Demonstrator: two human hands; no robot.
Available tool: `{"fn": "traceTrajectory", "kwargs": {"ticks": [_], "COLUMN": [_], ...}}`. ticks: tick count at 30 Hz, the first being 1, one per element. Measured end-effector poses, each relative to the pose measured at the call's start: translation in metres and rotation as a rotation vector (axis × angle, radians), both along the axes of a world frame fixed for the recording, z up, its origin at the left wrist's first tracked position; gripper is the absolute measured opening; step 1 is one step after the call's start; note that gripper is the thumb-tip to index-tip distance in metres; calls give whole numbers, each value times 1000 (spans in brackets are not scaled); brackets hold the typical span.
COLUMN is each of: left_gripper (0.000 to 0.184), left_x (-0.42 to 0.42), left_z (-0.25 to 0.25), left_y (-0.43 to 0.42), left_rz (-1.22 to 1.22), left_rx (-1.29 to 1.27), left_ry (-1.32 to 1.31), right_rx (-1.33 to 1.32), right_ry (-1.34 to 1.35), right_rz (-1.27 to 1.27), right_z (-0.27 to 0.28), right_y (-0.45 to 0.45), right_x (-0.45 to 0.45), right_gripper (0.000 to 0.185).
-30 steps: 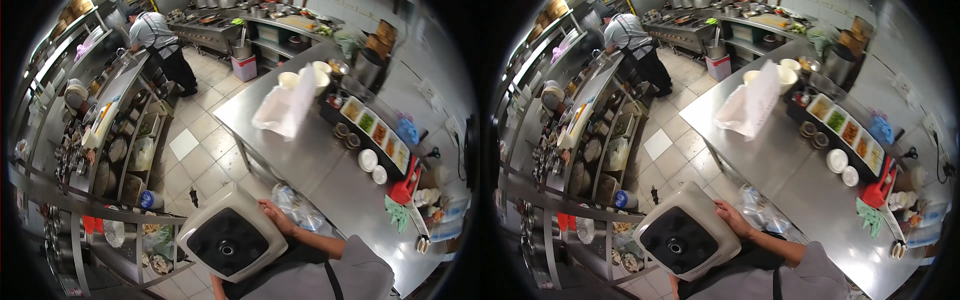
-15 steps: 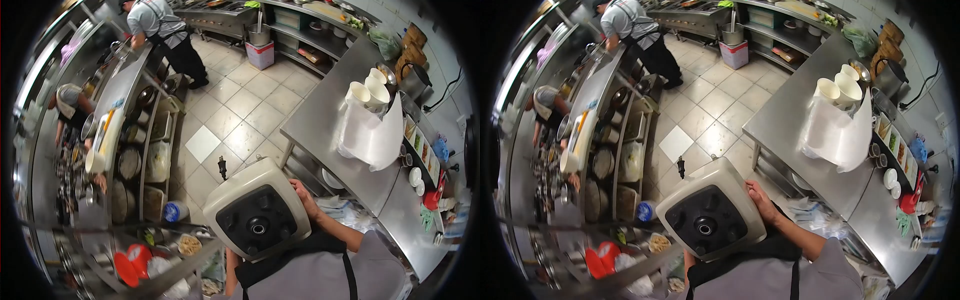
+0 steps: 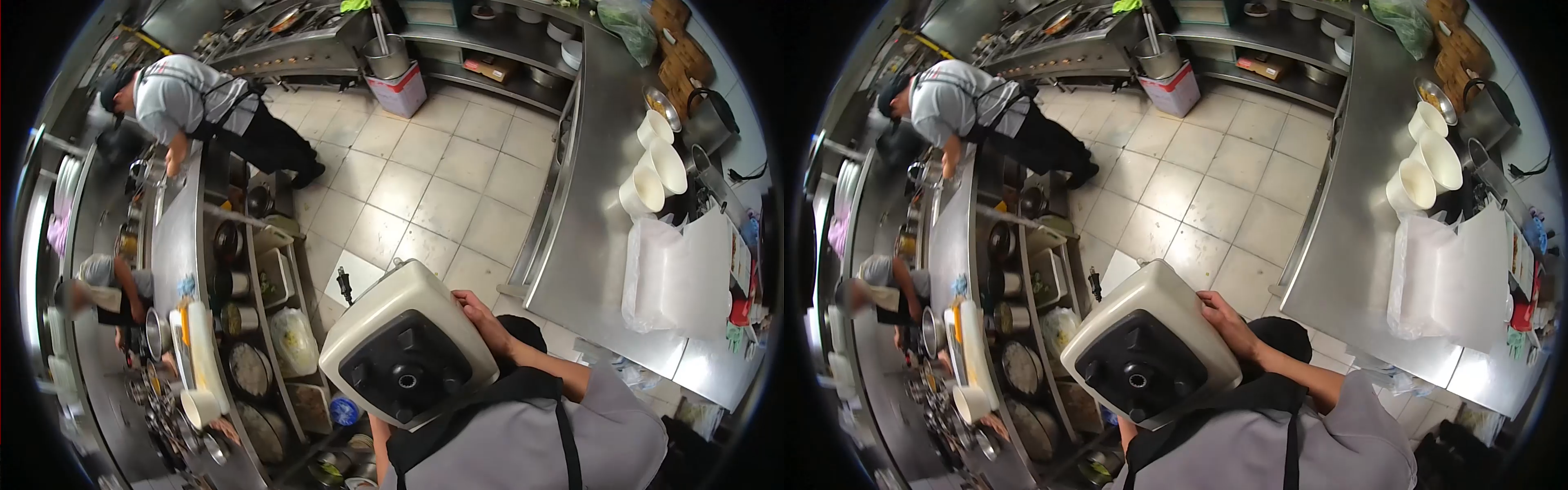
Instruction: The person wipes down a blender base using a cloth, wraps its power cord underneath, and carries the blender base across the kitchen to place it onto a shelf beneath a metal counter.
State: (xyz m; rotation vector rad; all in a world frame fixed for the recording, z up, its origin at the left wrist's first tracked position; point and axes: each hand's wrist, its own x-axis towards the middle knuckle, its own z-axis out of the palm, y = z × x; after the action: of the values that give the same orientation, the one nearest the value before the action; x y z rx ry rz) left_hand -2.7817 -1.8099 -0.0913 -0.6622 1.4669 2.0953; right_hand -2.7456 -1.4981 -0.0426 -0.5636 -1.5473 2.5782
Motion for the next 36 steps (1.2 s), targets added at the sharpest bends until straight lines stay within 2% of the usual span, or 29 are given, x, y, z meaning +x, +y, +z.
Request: {"fn": "traceTrajectory", "kwargs": {"ticks": [2,5,8,12,17,20,26,28,31,36], "left_gripper": [61,61,62,62,63,63,64,64,64,62], "left_x": [-40,-110,-180,-284,-383,-415,-451,-455,-470,-503], "left_z": [0,-6,-16,-21,-16,-14,-21,-25,-31,-38], "left_y": [8,34,73,144,260,318,438,480,547,637], "left_rz": [-30,-123,-248,-439,-669,-794,-995,-1022,-1052,-1101], "left_rx": [0,10,38,87,148,161,183,187,176,139], "left_ry": [-10,-25,-45,-48,-46,-60,-101,-108,-103,-96], "right_rx": [36,79,48,35,208,117,379,169,281,78], "right_ry": [5,-8,-72,-125,-195,-222,-303,-249,-268,-176], "right_rz": [-59,-134,-312,-466,-620,-790,-959,-1030,-1057,-1036], "right_z": [-1,-3,-3,1,13,14,25,5,1,-28], "right_y": [8,25,41,63,102,122,191,227,290,379], "right_x": [-27,-58,-88,-137,-194,-218,-245,-249,-263,-284], "right_gripper": [48,62,46,52,63,65,62,61,59,57]}}
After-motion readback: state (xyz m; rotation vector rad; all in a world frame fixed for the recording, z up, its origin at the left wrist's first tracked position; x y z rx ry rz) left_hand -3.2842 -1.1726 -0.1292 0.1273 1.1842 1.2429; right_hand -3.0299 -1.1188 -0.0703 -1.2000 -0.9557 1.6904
